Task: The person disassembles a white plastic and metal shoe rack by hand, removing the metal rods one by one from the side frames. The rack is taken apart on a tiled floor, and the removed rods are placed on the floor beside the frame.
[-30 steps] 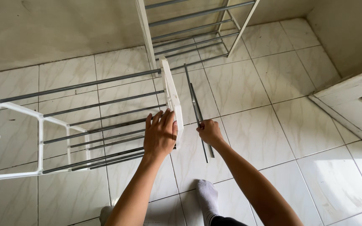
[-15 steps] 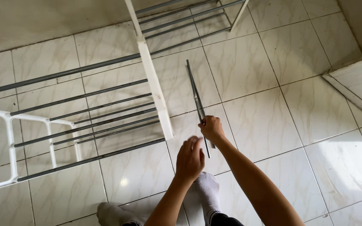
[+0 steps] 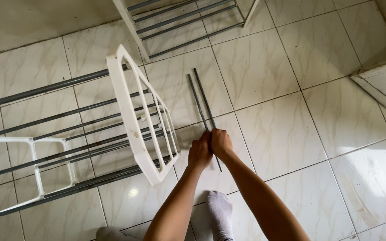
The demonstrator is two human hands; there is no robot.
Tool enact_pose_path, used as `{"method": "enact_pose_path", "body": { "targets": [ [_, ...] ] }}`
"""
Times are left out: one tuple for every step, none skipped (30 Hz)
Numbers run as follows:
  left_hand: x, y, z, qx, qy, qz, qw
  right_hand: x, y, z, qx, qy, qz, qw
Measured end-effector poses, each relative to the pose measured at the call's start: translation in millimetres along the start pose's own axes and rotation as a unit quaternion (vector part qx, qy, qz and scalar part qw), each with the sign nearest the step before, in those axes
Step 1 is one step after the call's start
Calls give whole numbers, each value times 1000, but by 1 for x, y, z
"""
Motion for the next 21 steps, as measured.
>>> {"method": "enact_pose_path", "body": {
  "targets": [
    [1, 0, 1, 2, -3, 4, 1000, 1, -2, 0, 1, 0, -1, 1000],
    [4, -1, 1, 5, -6, 8, 1000, 2, -3, -1, 2, 0, -2, 1000],
    [5, -3, 2, 7, -10, 12, 1000, 3, -2, -1, 3, 0, -5, 1000],
    [7, -4, 3, 3, -16, 13, 1000, 4, -1, -2, 2, 3, 0, 1000],
    [9, -5, 3, -1, -24, 15, 1000, 5, 2, -4, 0, 6, 5, 1000],
    [10, -7, 3, -5, -32, 17, 999, 7, 5, -5, -1, 9, 10, 1000],
    [13, -8, 4, -12, -34, 16, 999, 7, 9, -6, 1, 4, 21, 1000],
    [16, -9, 3, -18, -36, 16, 999, 6, 13, -9, 3, -2, 31, 999],
    [20, -9, 0, -25, -35, 15, 999, 7, 17, -12, 8, -6, 41, 999],
    [22, -9, -5, -25, -45, 13, 999, 12, 23, -15, -2, 8, 42, 999],
    [22, -6, -7, -27, -58, 11, 998, 16, 33, -15, -14, 23, 42, 999],
    [21, -2, -11, -29, -70, 9, 997, 21, 44, -16, -26, 39, 43, 998],
    [17, 3, -14, -24, -90, 3, 996, 26, 55, -17, -28, 47, 50, 997],
    [12, 11, -20, -19, -110, -2, 994, 31, 66, -19, -29, 55, 57, 996],
    [5, 21, -23, -16, -131, -6, 991, 39, 78, -20, -31, 64, 65, 995],
    [4, 26, -29, 36, -105, -16, 994, 53, 93, -23, -44, 99, 85, 990],
    [4, 32, -37, 87, -81, -25, 993, 69, 108, -25, -58, 134, 107, 983],
    [3, 40, -47, 139, -58, -34, 988, 87, 123, -29, -72, 170, 128, 975],
    [-3, 52, -56, 169, -66, -9, 983, 104, 136, -33, -74, 189, 145, 969],
    [-8, 64, -66, 198, -73, 16, 977, 123, 149, -38, -76, 207, 162, 962],
    [-11, 77, -76, 227, -78, 42, 970, 144, 162, -44, -77, 227, 180, 954]
  ]
}}
Point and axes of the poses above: each hand's wrist, its own z-axis towards the middle knuckle, its own y-axis out of the back of the hand, x = y × z, the point moved 8 cm from there along z, towards the middle knuckle, and after that the axes turned 10 degrees about -x, right-handed, at the moved point
